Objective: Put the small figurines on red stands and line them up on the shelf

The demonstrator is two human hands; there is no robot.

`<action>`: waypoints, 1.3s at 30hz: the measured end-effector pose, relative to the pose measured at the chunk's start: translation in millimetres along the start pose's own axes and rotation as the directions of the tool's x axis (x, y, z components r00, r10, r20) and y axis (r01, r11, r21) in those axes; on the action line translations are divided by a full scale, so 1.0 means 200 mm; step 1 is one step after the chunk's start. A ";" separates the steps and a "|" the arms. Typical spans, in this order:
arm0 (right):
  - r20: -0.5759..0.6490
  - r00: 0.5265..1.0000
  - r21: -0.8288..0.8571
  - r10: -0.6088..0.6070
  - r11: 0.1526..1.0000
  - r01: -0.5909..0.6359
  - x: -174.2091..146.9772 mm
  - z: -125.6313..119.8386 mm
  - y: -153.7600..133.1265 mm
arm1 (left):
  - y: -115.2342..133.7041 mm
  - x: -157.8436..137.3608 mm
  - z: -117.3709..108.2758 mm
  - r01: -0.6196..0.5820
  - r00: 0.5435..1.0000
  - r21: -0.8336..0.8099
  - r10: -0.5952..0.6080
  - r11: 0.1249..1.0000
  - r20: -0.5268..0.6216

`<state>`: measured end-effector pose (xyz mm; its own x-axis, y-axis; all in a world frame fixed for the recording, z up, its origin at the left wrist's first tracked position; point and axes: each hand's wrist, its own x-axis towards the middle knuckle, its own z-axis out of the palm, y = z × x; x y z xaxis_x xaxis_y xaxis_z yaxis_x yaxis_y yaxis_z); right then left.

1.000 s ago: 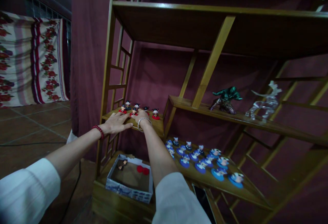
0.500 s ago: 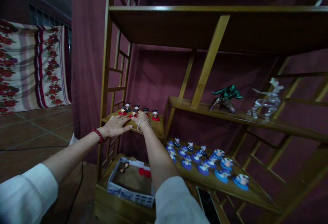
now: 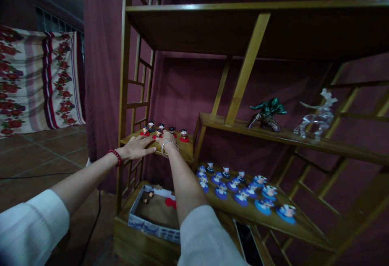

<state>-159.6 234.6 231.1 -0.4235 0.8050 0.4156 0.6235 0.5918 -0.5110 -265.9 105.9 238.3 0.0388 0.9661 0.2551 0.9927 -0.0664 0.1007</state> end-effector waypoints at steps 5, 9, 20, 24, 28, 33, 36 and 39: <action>0.018 1.000 -0.009 0.003 1.000 -0.003 -0.01 -0.02 -0.01 | 0.01 0.00 0.00 0.027 1.000 0.002 -0.027 1.000 0.007; 0.024 1.000 -0.003 0.012 1.000 -0.012 -0.02 -0.02 -0.02 | 0.01 -0.02 0.00 0.037 0.999 -0.011 -0.037 0.999 -0.024; 0.029 0.999 -0.017 0.034 0.999 -0.034 -0.04 -0.03 -0.04 | -0.06 -0.08 0.05 0.223 0.886 0.002 -0.202 0.975 -0.418; 0.027 0.999 -0.036 0.035 0.999 -0.034 -0.04 -0.03 -0.04 | -0.07 -0.05 0.03 0.298 0.908 -0.014 -0.288 0.954 -0.304; 0.033 0.999 -0.046 0.037 0.998 -0.035 -0.03 -0.03 -0.04 | -0.07 -0.01 0.00 0.267 0.952 0.007 -0.262 0.964 -0.156; 0.024 1.000 -0.027 0.015 1.000 -0.015 -0.03 -0.02 -0.03 | -0.08 0.05 0.00 0.250 0.964 0.031 -0.246 0.968 -0.100; 0.028 1.000 -0.030 0.014 0.999 -0.013 -0.03 -0.02 -0.03 | -0.09 0.07 0.01 0.256 0.963 0.035 -0.252 0.966 -0.091; 0.028 1.000 -0.041 0.013 0.999 -0.012 -0.02 -0.02 -0.03 | -0.09 0.09 0.01 0.265 0.961 0.036 -0.261 0.964 -0.088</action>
<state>-158.2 227.4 235.1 -0.4335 0.8134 0.3878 0.6549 0.5800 -0.4845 -282.3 125.7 238.5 -0.2315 0.9243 0.3035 0.9710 0.2005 0.1301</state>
